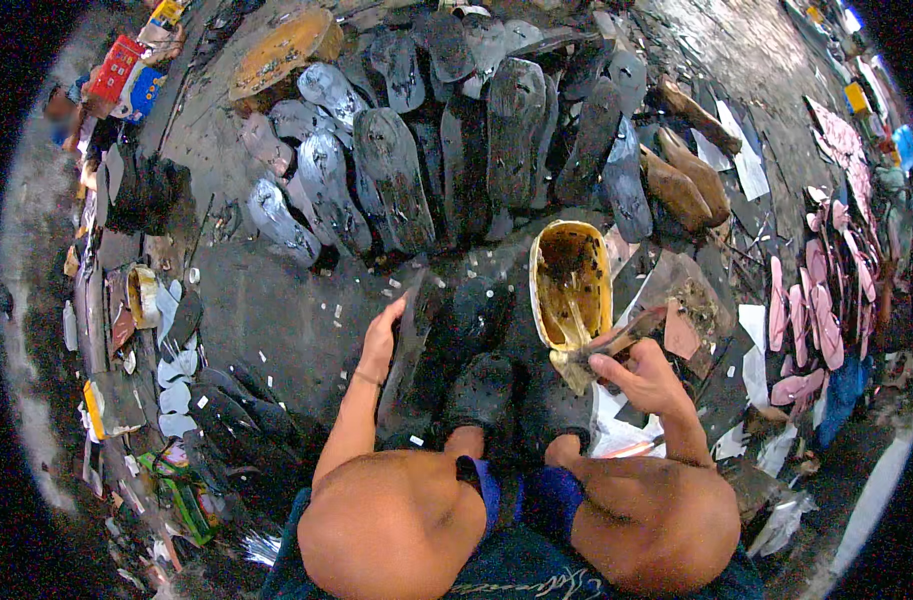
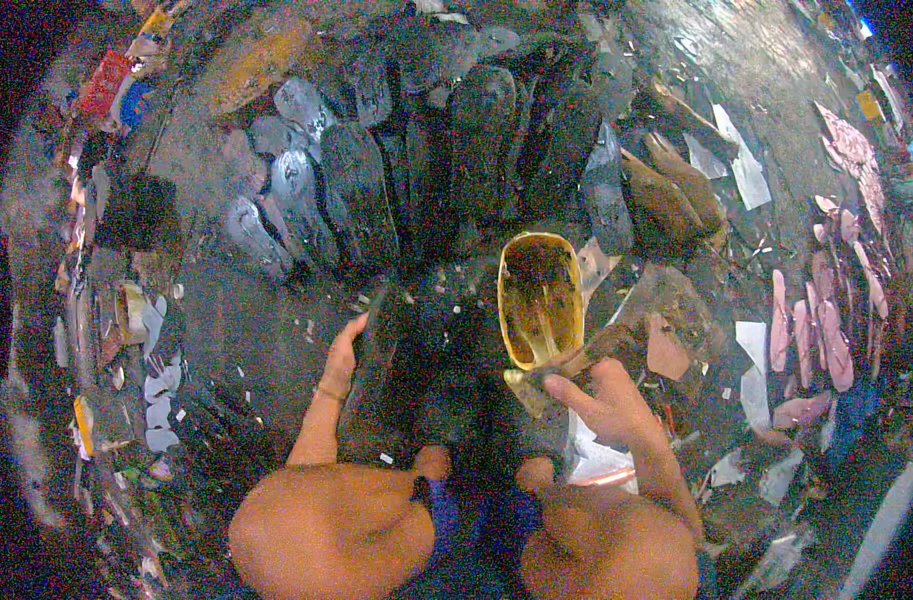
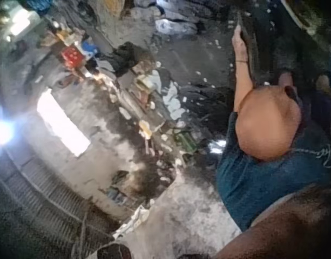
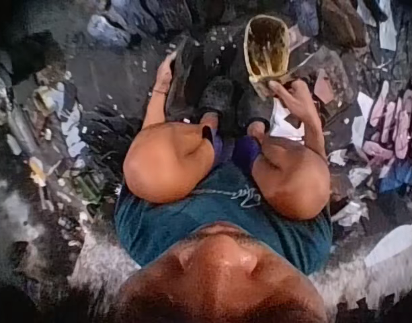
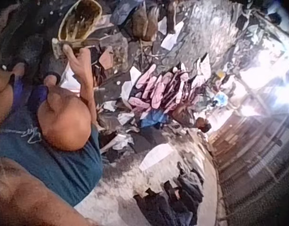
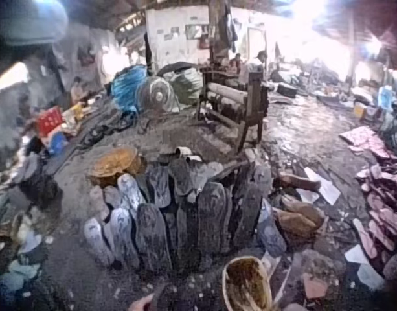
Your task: The person applies a dark adhesive from a yellow container onto the sole of a black clog using a brush. The person repeatedly dips the brush into the container and spreads the glue across the sole surface.
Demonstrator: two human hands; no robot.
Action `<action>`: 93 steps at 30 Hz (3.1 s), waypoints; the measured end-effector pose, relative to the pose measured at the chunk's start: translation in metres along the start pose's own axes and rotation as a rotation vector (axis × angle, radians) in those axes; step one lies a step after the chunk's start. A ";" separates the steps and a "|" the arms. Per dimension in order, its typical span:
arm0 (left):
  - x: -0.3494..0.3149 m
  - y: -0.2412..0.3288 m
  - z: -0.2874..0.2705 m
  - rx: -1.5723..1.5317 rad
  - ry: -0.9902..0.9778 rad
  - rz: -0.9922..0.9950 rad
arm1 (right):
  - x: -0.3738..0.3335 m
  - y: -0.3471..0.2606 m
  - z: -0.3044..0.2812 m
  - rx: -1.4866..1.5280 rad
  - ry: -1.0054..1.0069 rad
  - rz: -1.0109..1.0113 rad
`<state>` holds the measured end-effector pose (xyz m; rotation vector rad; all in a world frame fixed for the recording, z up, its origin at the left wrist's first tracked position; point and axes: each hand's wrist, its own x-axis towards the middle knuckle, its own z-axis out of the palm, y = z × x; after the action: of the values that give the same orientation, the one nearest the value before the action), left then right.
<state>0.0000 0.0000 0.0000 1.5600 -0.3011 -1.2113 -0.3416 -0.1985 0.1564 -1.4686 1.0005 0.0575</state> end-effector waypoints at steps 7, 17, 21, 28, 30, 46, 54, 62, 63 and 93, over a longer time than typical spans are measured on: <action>-0.036 0.086 0.037 -0.170 0.043 0.165 | 0.062 -0.093 0.061 0.049 0.188 -0.769; -0.013 0.044 0.094 -0.726 -0.397 -0.076 | 0.123 -0.097 0.032 -0.197 0.517 -0.759; -0.023 0.083 0.096 -0.702 -0.414 0.025 | 0.112 -0.094 0.023 -0.005 0.438 -0.789; -0.025 0.057 0.081 -0.489 -0.272 0.017 | 0.094 -0.088 0.071 -0.174 0.337 -0.936; -0.035 0.070 0.101 -0.634 -0.244 -0.091 | 0.126 -0.108 0.029 -0.166 0.496 -0.669; 0.000 0.037 0.014 -0.686 0.020 0.245 | 0.050 -0.033 0.093 0.081 -0.289 -0.703; -0.099 0.037 0.019 -0.676 -0.135 -0.379 | 0.125 0.053 0.028 -0.625 0.580 -0.418; -0.096 0.054 0.022 -0.516 0.092 -0.212 | -0.010 0.013 -0.008 -0.734 0.001 0.089; -0.087 0.052 0.020 -0.411 0.062 -0.142 | -0.016 0.000 -0.017 -0.594 -0.126 0.145; 0.027 0.106 0.084 -0.468 -0.433 0.433 | 0.064 -0.106 0.037 -0.056 0.458 -1.068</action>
<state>-0.0152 -0.1090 0.0834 0.7715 -0.5591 -1.1562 -0.2198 -0.2202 0.1947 -1.9440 0.4431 -1.0587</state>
